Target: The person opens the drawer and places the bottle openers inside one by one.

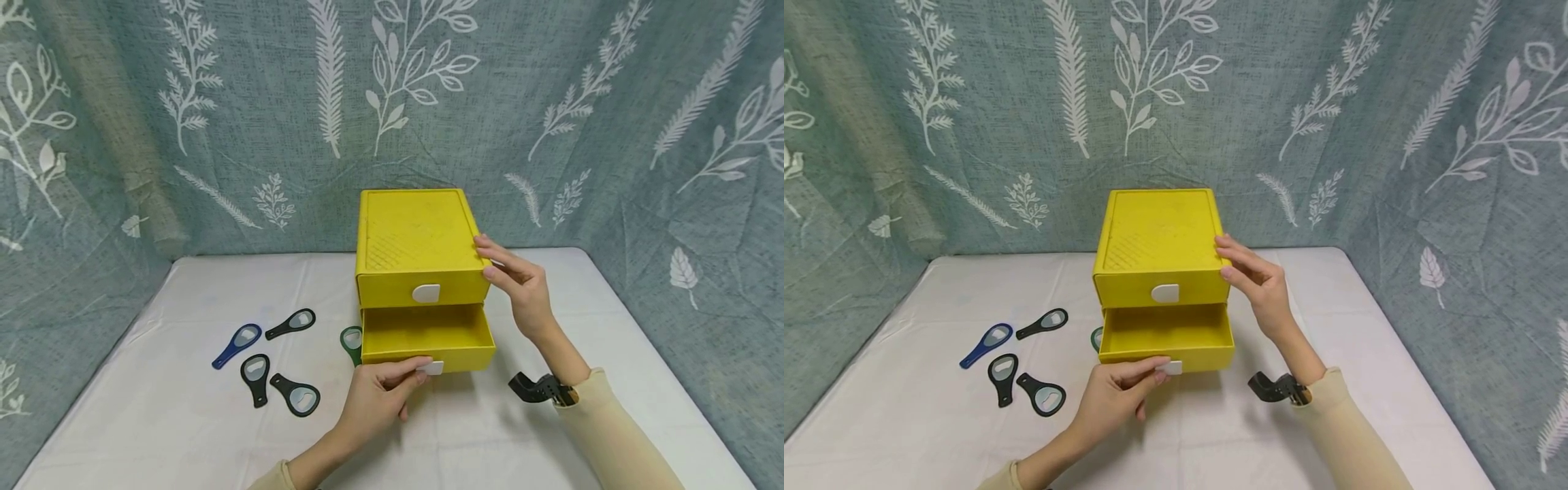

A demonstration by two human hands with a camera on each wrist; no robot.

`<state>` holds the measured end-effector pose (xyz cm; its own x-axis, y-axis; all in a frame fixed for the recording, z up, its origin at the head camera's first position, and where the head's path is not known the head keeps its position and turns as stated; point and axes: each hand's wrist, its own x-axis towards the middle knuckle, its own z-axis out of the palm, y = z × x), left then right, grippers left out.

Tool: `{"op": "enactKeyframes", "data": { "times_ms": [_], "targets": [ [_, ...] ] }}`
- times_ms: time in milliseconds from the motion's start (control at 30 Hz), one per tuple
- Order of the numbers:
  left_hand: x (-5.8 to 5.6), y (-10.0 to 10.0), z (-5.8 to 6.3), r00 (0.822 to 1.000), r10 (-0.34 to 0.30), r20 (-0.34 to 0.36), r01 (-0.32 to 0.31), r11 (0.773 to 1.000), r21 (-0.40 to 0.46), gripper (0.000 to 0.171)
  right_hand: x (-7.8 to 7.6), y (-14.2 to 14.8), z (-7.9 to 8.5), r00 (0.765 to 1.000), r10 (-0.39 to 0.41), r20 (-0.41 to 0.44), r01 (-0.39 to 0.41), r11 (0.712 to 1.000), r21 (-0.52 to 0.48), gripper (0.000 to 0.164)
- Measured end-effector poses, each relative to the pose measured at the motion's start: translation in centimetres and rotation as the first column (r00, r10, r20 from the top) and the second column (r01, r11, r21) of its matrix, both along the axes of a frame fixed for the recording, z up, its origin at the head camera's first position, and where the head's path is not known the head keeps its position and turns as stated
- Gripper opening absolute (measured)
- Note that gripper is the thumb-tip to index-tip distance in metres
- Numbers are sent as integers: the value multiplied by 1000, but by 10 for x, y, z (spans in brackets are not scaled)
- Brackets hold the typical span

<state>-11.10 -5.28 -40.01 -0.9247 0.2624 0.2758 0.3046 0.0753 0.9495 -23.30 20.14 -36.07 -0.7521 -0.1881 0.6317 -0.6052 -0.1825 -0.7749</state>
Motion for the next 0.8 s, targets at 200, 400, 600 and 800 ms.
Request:
{"op": "enactKeyframes", "data": {
  "times_ms": [200,400,600,800],
  "targets": [
    [3,0,-14,999,-5,34,6,1000,-25,24,0,-1,0,1000,10,0,-10,1000,-12,30],
    [8,-1,-17,998,-21,67,21,1000,2,24,1,-1,1,1000,6,2,-6,1000,-9,30],
    [14,-3,-17,996,-70,64,68,997,25,25,2,-1,1,1000,9,4,-9,1000,-8,30],
    [13,-10,-17,987,-150,55,150,989,10,28,1,0,0,1000,6,12,-6,1000,-12,30]
  ]
}}
